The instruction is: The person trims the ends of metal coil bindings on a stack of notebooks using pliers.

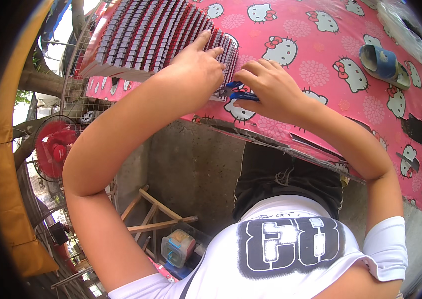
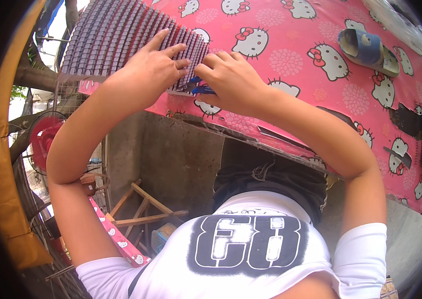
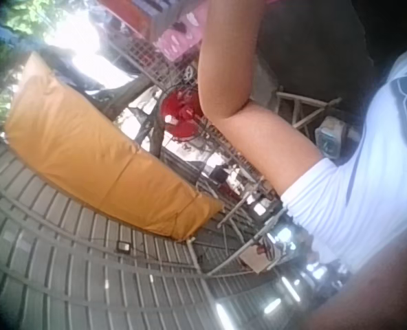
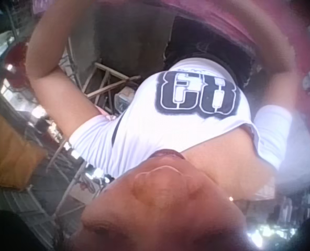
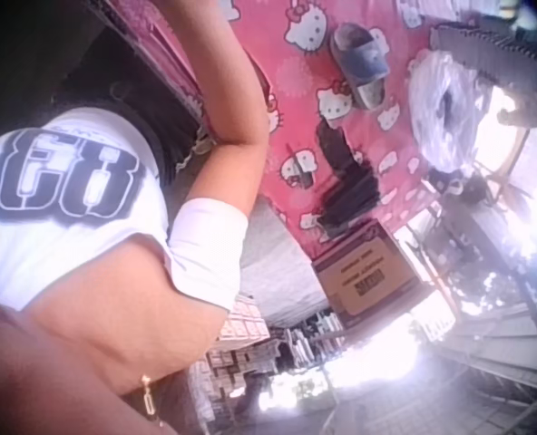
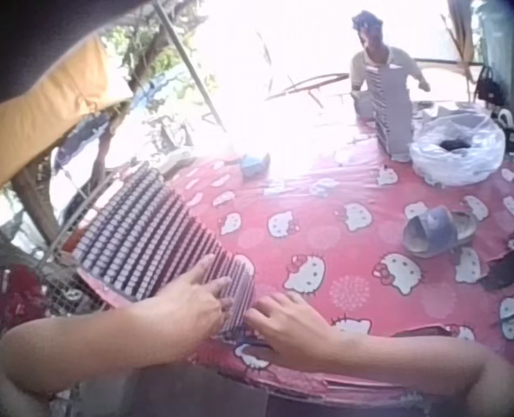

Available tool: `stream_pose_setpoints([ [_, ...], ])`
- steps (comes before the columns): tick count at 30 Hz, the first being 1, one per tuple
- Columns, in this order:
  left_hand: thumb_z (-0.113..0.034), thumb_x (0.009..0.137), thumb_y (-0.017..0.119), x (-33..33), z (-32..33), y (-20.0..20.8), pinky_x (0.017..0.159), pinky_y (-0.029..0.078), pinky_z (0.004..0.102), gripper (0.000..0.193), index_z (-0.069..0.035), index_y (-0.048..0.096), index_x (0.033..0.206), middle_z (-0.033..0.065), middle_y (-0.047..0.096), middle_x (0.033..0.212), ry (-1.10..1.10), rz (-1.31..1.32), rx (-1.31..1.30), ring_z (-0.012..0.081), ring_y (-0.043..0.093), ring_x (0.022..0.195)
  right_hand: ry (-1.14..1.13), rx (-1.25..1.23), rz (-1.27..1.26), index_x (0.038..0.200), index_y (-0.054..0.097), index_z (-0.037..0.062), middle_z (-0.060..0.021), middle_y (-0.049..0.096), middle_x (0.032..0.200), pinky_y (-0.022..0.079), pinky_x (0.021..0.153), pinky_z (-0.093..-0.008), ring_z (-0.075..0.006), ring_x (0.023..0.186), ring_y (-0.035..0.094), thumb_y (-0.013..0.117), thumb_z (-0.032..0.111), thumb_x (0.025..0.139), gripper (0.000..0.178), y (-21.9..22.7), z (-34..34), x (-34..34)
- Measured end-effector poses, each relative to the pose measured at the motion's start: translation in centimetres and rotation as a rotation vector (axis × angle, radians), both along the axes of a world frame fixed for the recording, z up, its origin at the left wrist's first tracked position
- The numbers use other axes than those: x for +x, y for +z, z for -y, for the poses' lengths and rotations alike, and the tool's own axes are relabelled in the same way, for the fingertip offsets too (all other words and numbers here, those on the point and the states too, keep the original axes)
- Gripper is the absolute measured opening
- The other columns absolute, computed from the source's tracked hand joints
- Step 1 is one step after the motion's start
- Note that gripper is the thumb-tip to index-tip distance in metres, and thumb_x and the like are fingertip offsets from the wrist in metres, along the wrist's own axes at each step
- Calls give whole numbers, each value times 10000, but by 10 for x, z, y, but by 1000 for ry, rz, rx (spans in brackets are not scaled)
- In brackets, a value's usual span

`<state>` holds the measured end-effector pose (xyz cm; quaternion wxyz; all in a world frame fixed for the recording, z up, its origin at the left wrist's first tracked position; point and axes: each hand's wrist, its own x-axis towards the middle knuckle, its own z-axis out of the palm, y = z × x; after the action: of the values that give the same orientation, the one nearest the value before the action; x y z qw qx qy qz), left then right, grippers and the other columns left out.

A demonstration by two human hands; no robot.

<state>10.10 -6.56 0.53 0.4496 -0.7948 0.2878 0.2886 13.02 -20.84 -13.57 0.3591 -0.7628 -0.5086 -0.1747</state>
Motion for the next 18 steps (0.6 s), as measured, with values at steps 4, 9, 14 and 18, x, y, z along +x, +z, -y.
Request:
stream_pose_setpoints([
  [4, -94, 784, 628, 2, 0, 2, 1167, 112, 499, 495, -156, 577, 1273, -32, 502, 1379, 33, -27, -11, 178, 333, 1370, 221, -209, -952, 873, 651, 29, -103, 647, 779, 483, 663, -361, -190, 763, 628, 745, 335, 797, 329, 18, -3, 14],
  [9, -107, 798, 610, 2, -9, -9, 1164, 96, 512, 489, -168, 570, 1281, -42, 503, 1377, -67, 31, -112, 176, 339, 1367, 149, -417, -1233, 833, 647, 5, -108, 650, 714, 489, 634, -353, -168, 705, 627, 722, 404, 819, 406, 31, -3, 20],
  [14, -112, 804, 599, 6, 0, -9, 1164, 107, 504, 482, -178, 572, 1281, -45, 507, 1373, 13, -31, -5, 177, 342, 1364, 55, -177, -247, 1032, 591, 92, -81, 575, 948, 438, 829, -419, -271, 968, 567, 736, 374, 743, 429, 0, 11, 7],
  [18, -96, 793, 604, 8, 0, -8, 1161, 132, 498, 480, -175, 584, 1266, -42, 509, 1372, 36, -39, -16, 180, 352, 1357, 45, -59, -102, 1020, 596, 88, -82, 581, 937, 448, 797, -417, -269, 950, 571, 745, 370, 739, 425, -9, 5, 9],
])
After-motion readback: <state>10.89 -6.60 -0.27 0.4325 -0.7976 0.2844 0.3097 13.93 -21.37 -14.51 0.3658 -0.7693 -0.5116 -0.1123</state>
